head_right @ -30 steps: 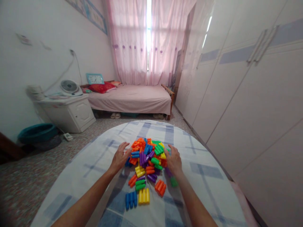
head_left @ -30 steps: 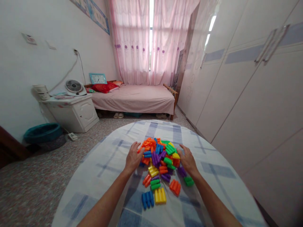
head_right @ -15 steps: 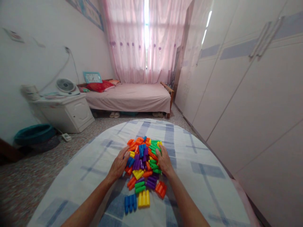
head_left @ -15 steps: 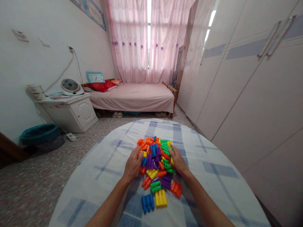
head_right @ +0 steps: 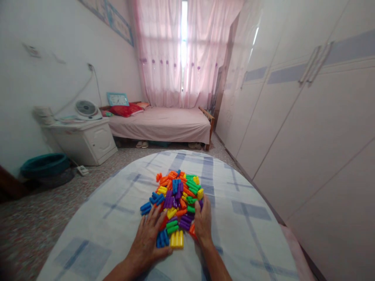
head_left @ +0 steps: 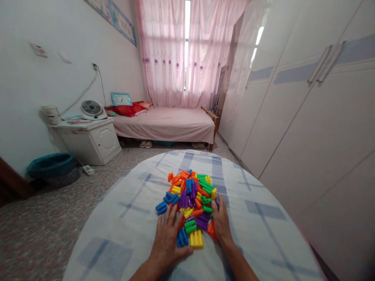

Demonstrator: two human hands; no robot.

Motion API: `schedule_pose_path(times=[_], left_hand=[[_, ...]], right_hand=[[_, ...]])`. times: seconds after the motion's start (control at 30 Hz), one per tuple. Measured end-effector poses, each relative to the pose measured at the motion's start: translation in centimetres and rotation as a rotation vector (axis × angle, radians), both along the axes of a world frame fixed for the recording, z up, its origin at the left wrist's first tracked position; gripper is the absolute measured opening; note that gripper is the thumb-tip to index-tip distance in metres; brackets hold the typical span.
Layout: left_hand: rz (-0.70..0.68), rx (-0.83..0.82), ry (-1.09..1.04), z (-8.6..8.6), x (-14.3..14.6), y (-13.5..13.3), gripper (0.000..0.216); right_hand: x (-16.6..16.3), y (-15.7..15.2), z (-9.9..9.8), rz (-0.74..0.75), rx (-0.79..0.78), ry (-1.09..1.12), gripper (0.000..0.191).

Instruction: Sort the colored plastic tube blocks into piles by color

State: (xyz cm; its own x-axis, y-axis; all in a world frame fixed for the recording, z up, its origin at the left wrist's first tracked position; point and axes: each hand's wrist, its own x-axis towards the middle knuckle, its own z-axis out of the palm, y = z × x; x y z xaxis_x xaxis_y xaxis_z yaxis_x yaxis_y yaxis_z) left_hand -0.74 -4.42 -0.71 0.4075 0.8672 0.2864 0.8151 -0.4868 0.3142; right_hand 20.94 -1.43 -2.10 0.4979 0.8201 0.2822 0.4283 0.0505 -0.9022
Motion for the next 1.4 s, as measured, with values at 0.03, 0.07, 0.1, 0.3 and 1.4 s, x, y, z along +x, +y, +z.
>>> schedule_pose_path(times=[0.03, 0.07, 0.1, 0.3, 1.4], left_hand=[[0.025, 0.04, -0.004, -0.1, 0.3, 0.7, 0.096], [0.051, 0.079, -0.008, 0.0, 0.5, 1.3, 0.092], [0.078, 0.117, -0.011, 0.1, 0.7, 1.8, 0.089], [-0.087, 0.265, 0.02, 1.8, 1.6, 0.3, 0.065], [0.138, 0.042, -0.999, 0.3, 4.2, 6.9, 0.022]], right_hand=[[-0.6, 0.5, 0.3, 0.026, 0.013, 0.01, 0.058], [-1.0, 0.8, 0.6, 0.045, 0.028, 0.015, 0.058], [-1.3, 0.9, 0.7, 0.053, 0.044, 0.017, 0.058], [-0.2, -0.1, 0.8, 0.0, 0.046, 0.128, 0.051], [3.2, 5.1, 0.8, 0.084, 0.088, -0.378, 0.038]])
